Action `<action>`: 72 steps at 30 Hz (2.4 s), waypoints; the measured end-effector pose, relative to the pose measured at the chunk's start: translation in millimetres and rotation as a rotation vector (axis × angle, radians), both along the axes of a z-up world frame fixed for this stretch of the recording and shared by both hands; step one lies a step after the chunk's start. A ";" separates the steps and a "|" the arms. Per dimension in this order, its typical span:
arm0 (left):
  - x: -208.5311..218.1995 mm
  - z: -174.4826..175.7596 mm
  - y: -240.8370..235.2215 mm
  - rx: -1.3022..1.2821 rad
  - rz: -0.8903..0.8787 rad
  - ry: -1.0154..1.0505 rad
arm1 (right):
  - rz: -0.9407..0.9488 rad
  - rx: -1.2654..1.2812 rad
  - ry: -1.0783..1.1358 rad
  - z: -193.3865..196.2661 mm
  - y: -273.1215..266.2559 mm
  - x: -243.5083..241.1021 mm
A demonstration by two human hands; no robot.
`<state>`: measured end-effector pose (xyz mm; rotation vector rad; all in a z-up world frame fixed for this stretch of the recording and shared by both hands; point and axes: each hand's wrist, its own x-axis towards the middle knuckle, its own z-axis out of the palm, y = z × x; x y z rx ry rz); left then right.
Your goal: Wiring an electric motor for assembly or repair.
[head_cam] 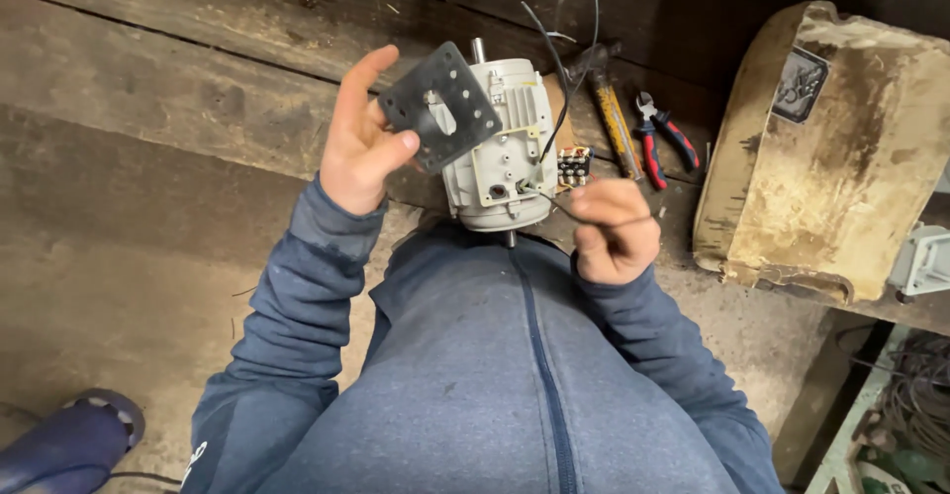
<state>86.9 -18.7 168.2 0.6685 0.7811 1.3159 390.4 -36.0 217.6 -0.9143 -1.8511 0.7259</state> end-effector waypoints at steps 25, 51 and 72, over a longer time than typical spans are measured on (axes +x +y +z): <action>37.8 63.2 -24.4 0.138 -0.214 -0.144 | 0.171 -0.345 0.096 14.5 -0.9 5.4; 36.4 80.9 -23.5 0.083 -0.226 -0.011 | 0.270 -0.289 -0.037 22.0 1.7 5.9; 30.7 85.8 -25.3 0.116 -0.227 0.066 | 0.339 -0.197 0.011 25.2 5.7 -2.1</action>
